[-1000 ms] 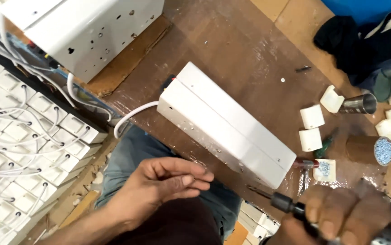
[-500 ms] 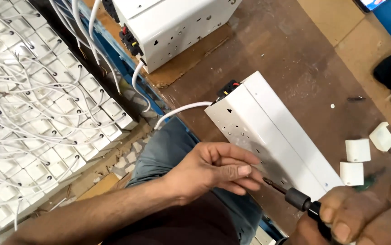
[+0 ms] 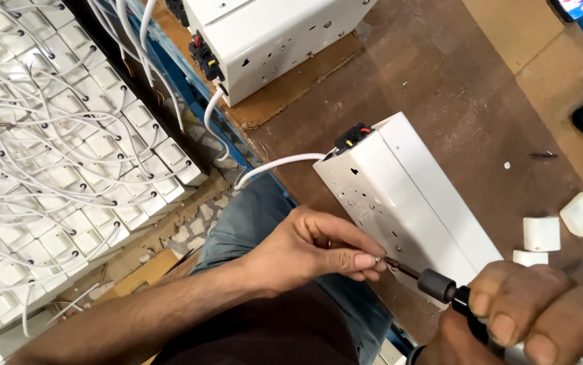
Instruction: Assembling and securing components within white electronic enclosures using various hand tools and a pneumatic screwdriver.
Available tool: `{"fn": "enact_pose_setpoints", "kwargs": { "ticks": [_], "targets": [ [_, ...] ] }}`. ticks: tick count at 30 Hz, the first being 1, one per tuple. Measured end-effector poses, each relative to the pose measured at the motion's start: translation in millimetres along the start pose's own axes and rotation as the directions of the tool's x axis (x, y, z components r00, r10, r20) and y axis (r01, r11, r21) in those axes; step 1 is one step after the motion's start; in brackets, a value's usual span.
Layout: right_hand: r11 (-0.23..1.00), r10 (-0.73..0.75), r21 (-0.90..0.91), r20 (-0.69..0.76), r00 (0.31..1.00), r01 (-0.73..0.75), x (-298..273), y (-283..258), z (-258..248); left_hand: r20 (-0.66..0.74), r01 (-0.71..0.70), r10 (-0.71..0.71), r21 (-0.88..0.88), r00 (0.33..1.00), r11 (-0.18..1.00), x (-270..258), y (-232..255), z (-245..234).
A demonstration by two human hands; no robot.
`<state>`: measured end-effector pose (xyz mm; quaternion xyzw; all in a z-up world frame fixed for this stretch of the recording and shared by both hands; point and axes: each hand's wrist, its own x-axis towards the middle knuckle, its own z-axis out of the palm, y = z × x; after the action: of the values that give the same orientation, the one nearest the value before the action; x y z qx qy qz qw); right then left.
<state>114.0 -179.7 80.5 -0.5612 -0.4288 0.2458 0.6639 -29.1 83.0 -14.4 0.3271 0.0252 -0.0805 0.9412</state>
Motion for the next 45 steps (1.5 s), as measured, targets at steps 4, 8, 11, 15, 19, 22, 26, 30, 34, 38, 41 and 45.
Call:
{"fn": "enact_pose_setpoints", "kwargs": {
  "ticks": [4,8,11,15,19,22,26,30,34,38,41,45],
  "targets": [
    [0.998,0.019,-0.063,-0.035,0.999,-0.021,0,0,12,-0.017,-0.043,0.044,0.026,0.999,0.999,1,1,-1],
    [0.986,0.026,-0.158,-0.158,0.987,-0.051,0,5,25,-0.004,-0.095,0.096,0.126,0.995,0.988,1,2,-4],
    [0.986,0.006,-0.160,-0.223,0.975,-0.043,2,5,34,0.010,-0.129,0.130,0.198,0.992,0.972,0,4,-4],
    [0.980,0.035,-0.179,-0.251,0.967,-0.082,2,4,21,0.014,-0.196,0.203,0.331,0.979,0.923,0,8,-3],
    [0.978,0.106,-0.177,-0.038,0.994,-0.111,15,-1,12,0.009,-0.236,0.253,0.396,0.967,0.887,0,27,7],
    [0.996,0.069,-0.044,-0.191,0.979,-0.078,37,-3,12,0.083,-0.395,0.441,0.613,0.894,0.684,4,44,14],
    [0.998,-0.060,-0.035,-0.071,0.996,0.058,81,-2,29,0.211,-0.467,0.633,0.842,0.745,0.269,25,59,14],
    [0.597,0.114,-0.795,0.213,0.970,0.105,147,-31,48,0.258,-0.491,0.749,0.865,0.610,0.101,55,63,3],
    [0.974,-0.199,0.004,-0.450,0.870,0.225,134,40,43,0.212,-0.458,0.752,0.879,0.624,0.133,68,59,-3],
    [0.972,-0.228,-0.171,-0.497,0.837,0.163,139,47,43,0.174,-0.426,0.757,0.893,0.630,0.149,74,56,-4],
    [0.973,-0.215,-0.185,-0.503,0.837,0.139,144,45,50,0.157,-0.421,0.754,0.891,0.638,0.170,79,55,-5],
    [0.973,-0.200,-0.203,-0.519,0.831,0.108,149,40,60,0.148,-0.419,0.733,0.885,0.664,0.201,83,54,-8]
  ]
}}
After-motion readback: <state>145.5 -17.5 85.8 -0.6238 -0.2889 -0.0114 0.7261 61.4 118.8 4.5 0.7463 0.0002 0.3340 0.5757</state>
